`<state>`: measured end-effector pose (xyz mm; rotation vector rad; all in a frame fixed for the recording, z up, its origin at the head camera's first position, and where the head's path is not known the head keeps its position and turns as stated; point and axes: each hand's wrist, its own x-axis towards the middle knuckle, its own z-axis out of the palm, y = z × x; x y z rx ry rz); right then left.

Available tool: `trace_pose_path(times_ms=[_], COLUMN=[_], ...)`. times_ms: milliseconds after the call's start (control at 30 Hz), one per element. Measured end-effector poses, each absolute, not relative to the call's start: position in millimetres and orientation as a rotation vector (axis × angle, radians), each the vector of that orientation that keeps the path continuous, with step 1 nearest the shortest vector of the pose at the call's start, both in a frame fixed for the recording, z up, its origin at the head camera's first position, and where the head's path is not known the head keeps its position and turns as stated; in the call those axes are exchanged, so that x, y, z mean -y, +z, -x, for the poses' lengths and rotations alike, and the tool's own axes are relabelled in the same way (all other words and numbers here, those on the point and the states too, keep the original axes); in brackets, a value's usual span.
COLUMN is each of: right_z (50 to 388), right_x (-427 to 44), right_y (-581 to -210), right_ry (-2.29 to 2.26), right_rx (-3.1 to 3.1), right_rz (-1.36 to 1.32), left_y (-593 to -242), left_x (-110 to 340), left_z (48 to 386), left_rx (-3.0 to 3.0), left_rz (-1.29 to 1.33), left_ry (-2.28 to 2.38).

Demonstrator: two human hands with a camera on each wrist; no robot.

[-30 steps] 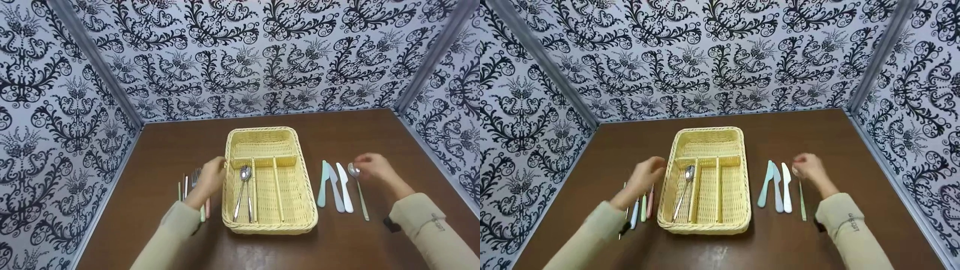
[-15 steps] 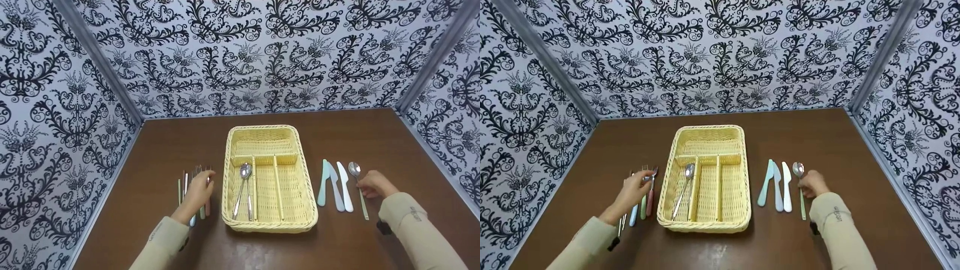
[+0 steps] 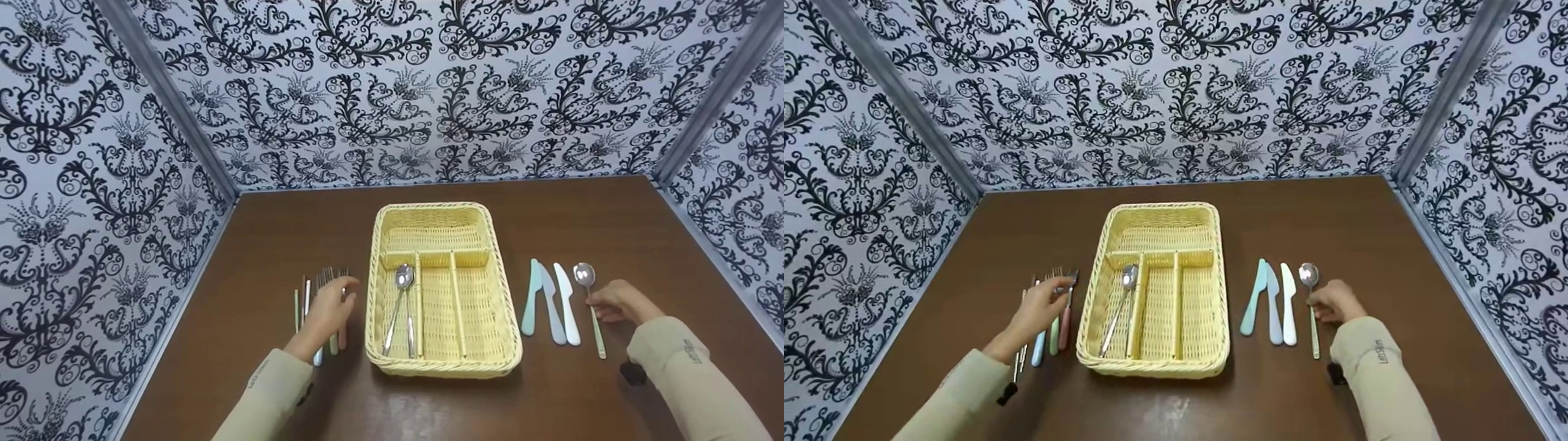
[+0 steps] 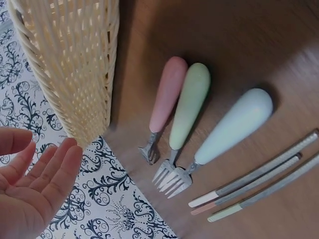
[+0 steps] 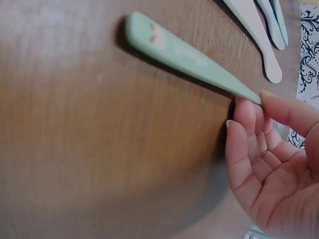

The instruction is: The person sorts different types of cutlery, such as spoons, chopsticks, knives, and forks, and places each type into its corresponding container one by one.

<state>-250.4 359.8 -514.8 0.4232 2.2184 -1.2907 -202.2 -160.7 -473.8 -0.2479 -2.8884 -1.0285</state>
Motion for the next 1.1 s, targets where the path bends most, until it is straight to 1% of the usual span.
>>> trace_pose_path(times_ms=[67, 200, 300, 400, 633, 833, 967, 1100], right_z=[250.3, 251.4, 252.2, 253.2, 248.9, 230.1, 218.3, 214.5], right_x=[-362.5, -366.7, -363.9, -351.6, -292.3, -227.5, -193.5, -173.3], right_y=[-515.9, -512.3, -499.4, -481.3, -442.7, -416.5, -408.6, -409.7], right_ry=[-1.348, -1.492, -1.584, -1.642, -1.799, -1.863, -1.881, -1.883], right_rx=[-2.221, -2.3, -2.391, -2.484, -2.556, -2.468, -2.348, -2.278], right_rz=[-0.436, -0.348, -0.263, -0.223, -0.012, 0.147, 0.202, 0.245], left_y=[-471.8, -465.2, -456.7, -446.7, -433.4, -431.8, -429.4, -428.0], left_x=[158.7, 150.3, 139.8, 126.7, 80.3, 37.4, 20.1, 13.6], left_z=[203.2, 206.8, 210.0, 211.9, 205.1, 194.9, 193.4, 194.0], left_rx=[2.892, 2.884, 2.856, 2.804, 2.718, 2.739, 2.723, 2.68], left_rz=[0.263, 0.266, 0.298, 0.376, 0.547, 0.619, 0.638, 0.64], left_ry=[-1.042, -1.116, -1.159, -1.205, -1.416, -1.492, -1.533, -1.539])
